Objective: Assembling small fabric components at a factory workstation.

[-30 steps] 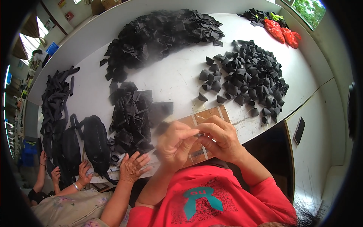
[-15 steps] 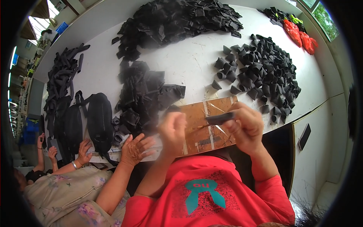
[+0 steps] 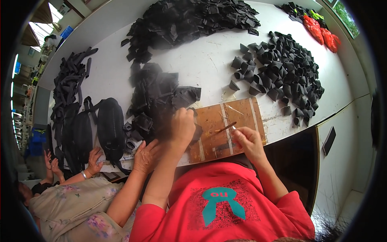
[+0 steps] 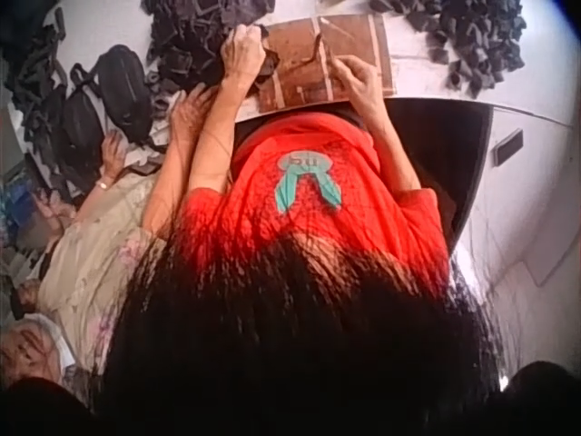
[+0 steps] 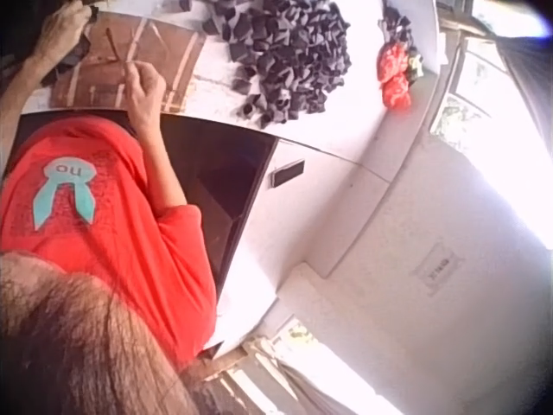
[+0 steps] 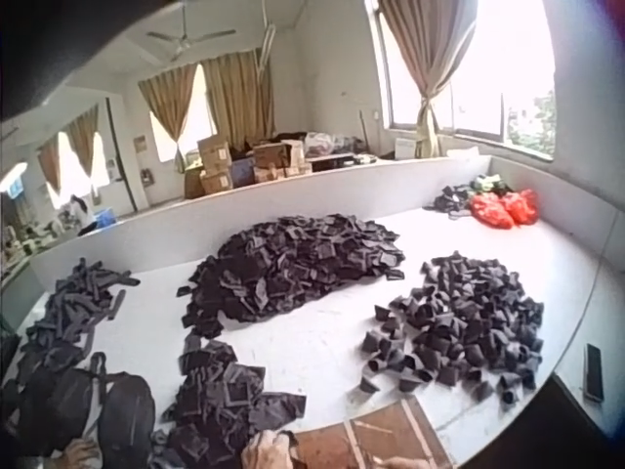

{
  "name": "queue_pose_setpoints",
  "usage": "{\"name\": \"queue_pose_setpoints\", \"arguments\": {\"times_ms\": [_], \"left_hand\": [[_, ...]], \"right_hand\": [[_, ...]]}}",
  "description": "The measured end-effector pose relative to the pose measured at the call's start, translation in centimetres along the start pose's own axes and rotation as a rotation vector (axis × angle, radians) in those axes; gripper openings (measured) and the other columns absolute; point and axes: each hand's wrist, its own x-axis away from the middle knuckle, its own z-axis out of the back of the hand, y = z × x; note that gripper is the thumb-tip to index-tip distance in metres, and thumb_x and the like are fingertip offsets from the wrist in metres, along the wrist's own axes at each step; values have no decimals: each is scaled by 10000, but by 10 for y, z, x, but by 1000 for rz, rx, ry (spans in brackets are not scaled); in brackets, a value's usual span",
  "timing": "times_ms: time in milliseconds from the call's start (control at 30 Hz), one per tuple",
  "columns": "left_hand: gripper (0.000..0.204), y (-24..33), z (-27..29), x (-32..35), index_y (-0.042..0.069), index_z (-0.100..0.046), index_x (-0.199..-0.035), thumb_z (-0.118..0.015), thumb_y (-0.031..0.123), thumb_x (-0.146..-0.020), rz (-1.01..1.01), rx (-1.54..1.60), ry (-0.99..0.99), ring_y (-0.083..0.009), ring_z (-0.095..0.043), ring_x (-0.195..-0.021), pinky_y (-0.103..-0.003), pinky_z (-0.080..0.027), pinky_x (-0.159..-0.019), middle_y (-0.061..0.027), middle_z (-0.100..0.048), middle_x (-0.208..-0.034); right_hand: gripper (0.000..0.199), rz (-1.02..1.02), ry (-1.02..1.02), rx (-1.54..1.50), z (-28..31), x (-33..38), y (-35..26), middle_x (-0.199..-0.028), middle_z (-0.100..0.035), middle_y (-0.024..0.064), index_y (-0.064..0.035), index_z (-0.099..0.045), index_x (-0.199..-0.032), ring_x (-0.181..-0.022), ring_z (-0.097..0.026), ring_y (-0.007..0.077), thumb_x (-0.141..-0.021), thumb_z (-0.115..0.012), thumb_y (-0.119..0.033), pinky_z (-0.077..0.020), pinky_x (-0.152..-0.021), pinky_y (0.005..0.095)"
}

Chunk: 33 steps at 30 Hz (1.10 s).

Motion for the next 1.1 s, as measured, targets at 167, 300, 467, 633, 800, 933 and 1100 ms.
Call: {"name": "queue_pose_setpoints", "arguments": {"times_ms": [167, 300, 467, 633, 800, 933, 1100], "left_hand": [[137, 21, 55, 7, 50, -607, -755, -625, -4, -631, -466, 380, 104, -258, -521, -811, -340, -449, -680, -94, -518, -886], [181, 52, 86, 32, 94, -611, -848, -620, 72, -669, -622, 450, 44, -258, -512, -887, -341, -416, -707, -98, -516, -977], [188, 71, 77, 56, -6, -527, -946, -569, 39, -768, 251, 1429, 2, -143, -545, -782, -255, -447, -671, -107, -546, -951], [162, 82, 81, 55, -13, -536, -939, -550, 45, -788, 520, 1861, -291, -98, -555, -728, -217, -441, -673, -62, -591, -835], [92, 85, 78, 50, -16, -577, -862, -575, -15, -770, 542, 1816, -305, -74, -556, -655, -187, -440, -630, -49, -607, -756], [82, 83, 76, 52, -5, -592, -837, -606, -22, -758, 619, 1837, -335, -73, -547, -587, -187, -447, -579, -42, -608, -715], [55, 80, 72, 49, 5, -597, -808, -614, -12, -758, 626, 1825, -282, -75, -547, -596, -184, -444, -584, -35, -601, -704]], "right_hand": [[264, -59, -176, -95, -25, 1, -13, -734, -579, 20, 8, -574, -913, -637, -528, 74, -872, -517, -246, -452, -582, 213], [197, -315, -283, -584, -29, -3, -18, -739, -575, 26, -22, -570, -888, -654, -541, 92, -857, -535, -213, -448, -598, 222], [88, -300, -254, -967, -28, 4, -26, -769, -585, 11, -72, -563, -869, -683, -559, 96, -849, -545, -155, -471, -638, 237], [92, -255, -259, -985, -24, 6, -23, -781, -584, 11, -72, -563, -885, -702, -558, 100, -845, -550, -153, -468, -646, 246], [89, -272, -265, -941, -21, 4, -15, -778, -583, 8, -71, -568, -870, -659, -558, 105, -838, -564, -155, -472, -591, 256], [103, -226, -212, -694, -25, 6, -20, -746, -574, 24, -43, -572, -860, -632, -557, 122, -815, -582, -135, -466, -561, 272], [178, 425, 153, 142, -19, 14, -33, -719, -538, 78, 0, -567, -850, -630, -557, 181, -712, -645, -80, -448, -551, 288]]}}
